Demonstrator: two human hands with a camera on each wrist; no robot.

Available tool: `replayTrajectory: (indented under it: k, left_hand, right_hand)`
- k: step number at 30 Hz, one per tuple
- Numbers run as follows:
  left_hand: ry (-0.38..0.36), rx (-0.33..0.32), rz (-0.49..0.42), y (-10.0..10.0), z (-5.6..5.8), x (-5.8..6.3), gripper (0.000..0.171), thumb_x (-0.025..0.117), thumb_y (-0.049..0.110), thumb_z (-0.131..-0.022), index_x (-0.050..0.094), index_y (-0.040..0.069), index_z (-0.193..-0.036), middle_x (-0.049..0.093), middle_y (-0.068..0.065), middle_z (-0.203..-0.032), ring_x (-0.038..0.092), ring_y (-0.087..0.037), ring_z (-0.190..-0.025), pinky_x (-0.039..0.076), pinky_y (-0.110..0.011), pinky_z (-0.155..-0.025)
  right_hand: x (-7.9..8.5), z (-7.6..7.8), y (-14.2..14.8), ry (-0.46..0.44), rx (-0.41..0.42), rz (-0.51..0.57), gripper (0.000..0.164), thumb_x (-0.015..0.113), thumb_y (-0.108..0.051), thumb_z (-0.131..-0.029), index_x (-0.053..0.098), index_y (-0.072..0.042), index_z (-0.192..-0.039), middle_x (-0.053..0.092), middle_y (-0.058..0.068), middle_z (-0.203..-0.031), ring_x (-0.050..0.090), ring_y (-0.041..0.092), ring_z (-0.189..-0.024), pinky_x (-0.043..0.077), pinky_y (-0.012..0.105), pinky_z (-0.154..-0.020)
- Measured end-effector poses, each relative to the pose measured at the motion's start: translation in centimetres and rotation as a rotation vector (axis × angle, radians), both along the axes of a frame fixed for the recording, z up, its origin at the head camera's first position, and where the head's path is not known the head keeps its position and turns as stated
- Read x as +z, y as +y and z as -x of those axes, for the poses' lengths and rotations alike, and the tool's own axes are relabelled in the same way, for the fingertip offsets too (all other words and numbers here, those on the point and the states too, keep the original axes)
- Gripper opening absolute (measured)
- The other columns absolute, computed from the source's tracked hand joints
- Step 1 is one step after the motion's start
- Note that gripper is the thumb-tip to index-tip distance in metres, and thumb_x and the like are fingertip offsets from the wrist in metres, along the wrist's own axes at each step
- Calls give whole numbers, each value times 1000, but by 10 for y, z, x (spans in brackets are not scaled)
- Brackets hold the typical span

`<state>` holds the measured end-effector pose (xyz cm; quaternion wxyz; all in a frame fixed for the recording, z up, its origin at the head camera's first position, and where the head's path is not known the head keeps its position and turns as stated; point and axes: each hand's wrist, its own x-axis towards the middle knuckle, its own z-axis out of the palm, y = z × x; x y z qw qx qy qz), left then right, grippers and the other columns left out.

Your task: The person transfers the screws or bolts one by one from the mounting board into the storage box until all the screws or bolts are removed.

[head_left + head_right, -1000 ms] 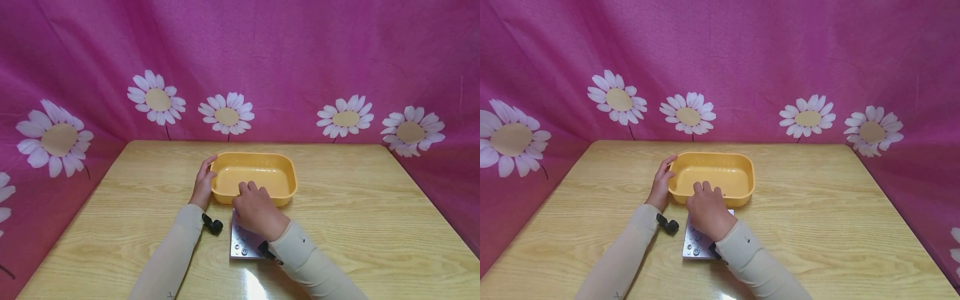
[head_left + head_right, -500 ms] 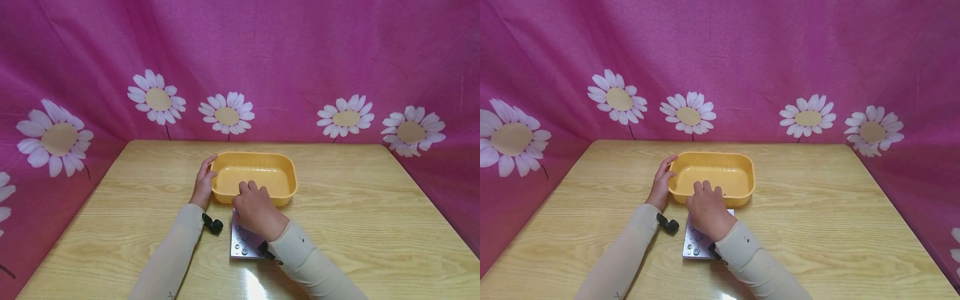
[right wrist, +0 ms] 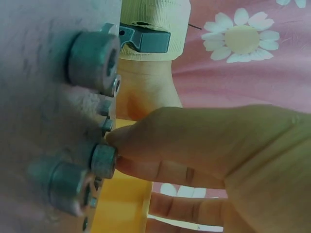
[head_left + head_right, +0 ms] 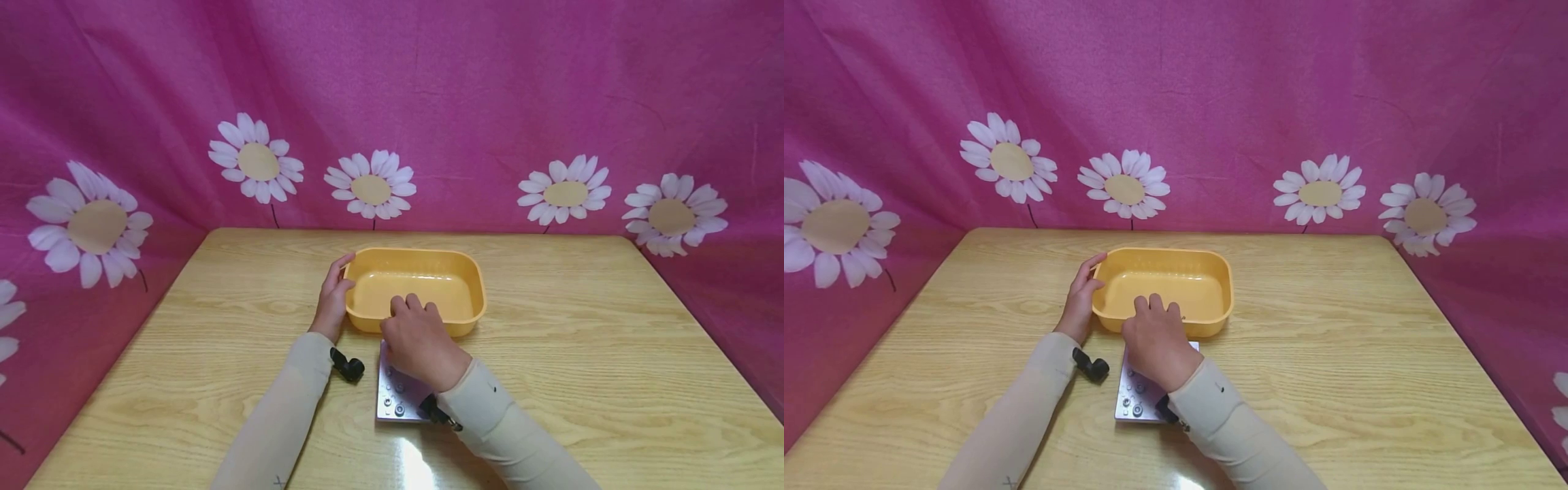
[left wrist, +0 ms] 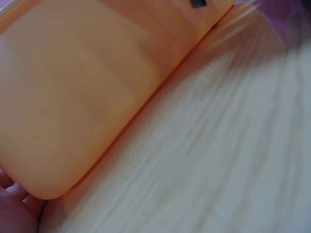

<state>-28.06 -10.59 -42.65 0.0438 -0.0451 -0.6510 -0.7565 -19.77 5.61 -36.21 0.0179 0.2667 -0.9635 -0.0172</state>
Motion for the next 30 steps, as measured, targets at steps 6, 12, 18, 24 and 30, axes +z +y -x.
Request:
replayTrajectory:
  k: [6, 12, 18, 24, 30]
  left_hand:
    - [7, 13, -13, -2, 16, -22, 57, 36, -3, -90, 38, 6, -146, 35, -8, -151, 38, -25, -129, 33, -40, -104]
    - [15, 43, 3, 0, 15, -24, 57, 37, -2, -88, 42, 9, -144, 40, -6, -147, 41, -23, -126, 35, -39, -103]
    - [9, 33, -11, 0, 16, -22, 57, 37, -1, -88, 41, 9, -144, 41, -6, -146, 43, -23, -124, 36, -40, -103]
    - [-16, 6, -41, -1, 12, -16, 57, 36, -5, -89, 39, 7, -146, 37, -9, -149, 40, -26, -128, 33, -42, -105]
    - [-34, -8, -12, 0, 0, 1, 57, 35, -4, -90, 35, 3, -146, 34, -12, -152, 38, -27, -130, 34, -43, -106]
  right_hand:
    - [-1, 2, 1, 4, -1, 9, 17, 70, -29, -84, 74, -13, -90, 50, 2, -89, 41, 22, -83, 36, 34, -67]
    - [-1, 3, 2, 23, -1, 9, 18, 68, -29, -85, 74, -12, -86, 51, 3, -88, 42, 23, -81, 37, 34, -66]
    - [-1, 5, 2, -2, -14, 20, 19, 69, -30, -84, 74, -12, -87, 53, 3, -90, 42, 23, -83, 36, 34, -68]
    - [0, 5, 1, -20, -16, 23, 20, 70, -30, -84, 74, -12, -89, 53, 3, -90, 42, 23, -83, 36, 34, -69]
    - [-1, 5, 1, -15, -12, 17, 20, 69, -30, -84, 74, -12, -90, 52, 2, -87, 41, 22, -82, 36, 33, -68]
